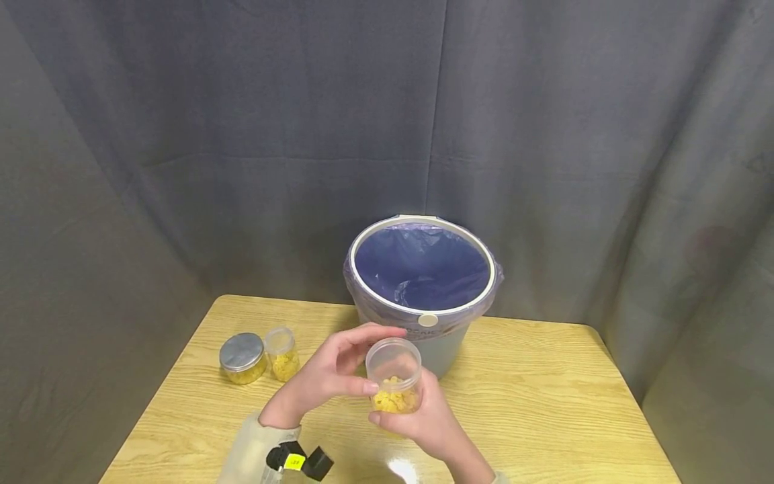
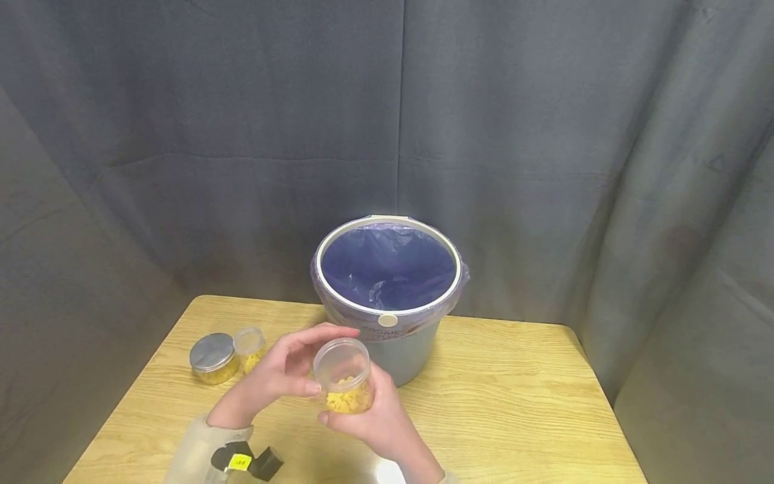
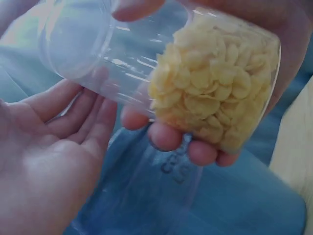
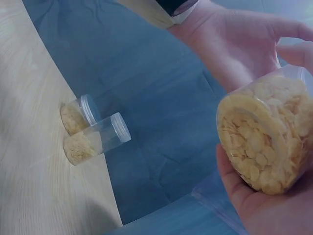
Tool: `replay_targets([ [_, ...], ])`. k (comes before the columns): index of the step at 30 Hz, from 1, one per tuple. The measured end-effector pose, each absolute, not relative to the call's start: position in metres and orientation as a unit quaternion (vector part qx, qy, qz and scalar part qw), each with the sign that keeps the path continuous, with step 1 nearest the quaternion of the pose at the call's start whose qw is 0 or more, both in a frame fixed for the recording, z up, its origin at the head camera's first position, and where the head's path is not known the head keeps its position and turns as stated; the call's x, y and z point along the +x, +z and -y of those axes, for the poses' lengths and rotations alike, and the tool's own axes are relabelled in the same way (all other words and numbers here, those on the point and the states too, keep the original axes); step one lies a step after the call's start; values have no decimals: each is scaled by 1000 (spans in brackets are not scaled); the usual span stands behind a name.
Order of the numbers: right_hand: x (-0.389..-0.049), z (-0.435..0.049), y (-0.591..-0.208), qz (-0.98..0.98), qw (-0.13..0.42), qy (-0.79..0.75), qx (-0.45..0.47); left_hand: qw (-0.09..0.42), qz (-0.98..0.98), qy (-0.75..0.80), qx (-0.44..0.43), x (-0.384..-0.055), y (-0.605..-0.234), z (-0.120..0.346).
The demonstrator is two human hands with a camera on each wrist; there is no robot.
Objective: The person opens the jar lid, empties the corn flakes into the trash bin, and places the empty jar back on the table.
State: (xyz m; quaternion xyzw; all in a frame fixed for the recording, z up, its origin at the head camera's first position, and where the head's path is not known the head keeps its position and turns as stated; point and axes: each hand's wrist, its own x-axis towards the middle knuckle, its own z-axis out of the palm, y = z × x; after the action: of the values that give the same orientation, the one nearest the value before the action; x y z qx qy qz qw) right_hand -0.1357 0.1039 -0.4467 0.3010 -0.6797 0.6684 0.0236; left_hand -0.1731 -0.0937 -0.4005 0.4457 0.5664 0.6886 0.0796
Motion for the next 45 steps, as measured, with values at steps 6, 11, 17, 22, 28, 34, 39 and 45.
replay_targets([
  [6, -136, -103, -449, 682, 26, 663, 307, 113, -542, 700, 451, -176, -403, 91],
  [11, -137, -103, -449, 685, 29, 660, 307, 75, -570, 693, 435, -173, -403, 88],
  [17, -136, -102, -450, 691, 31, 654, 307, 21, -631, 671, 388, -164, -399, 83],
  [22, -136, -102, -449, 700, 30, 648, 298, -28, -675, 656, 336, -155, -398, 74],
  [28, -137, -103, -451, 704, 31, 645, 296, -56, -708, 637, 300, -148, -399, 67],
  [34, -137, -104, -451, 689, 26, 658, 303, -19, -651, 642, 404, -156, -398, 77],
  [39, -136, -104, -449, 688, 20, 665, 290, 64, -558, 687, 461, -164, -398, 85],
  [45, -136, -104, -450, 681, 21, 667, 301, 72, -556, 702, 440, -167, -401, 86],
])
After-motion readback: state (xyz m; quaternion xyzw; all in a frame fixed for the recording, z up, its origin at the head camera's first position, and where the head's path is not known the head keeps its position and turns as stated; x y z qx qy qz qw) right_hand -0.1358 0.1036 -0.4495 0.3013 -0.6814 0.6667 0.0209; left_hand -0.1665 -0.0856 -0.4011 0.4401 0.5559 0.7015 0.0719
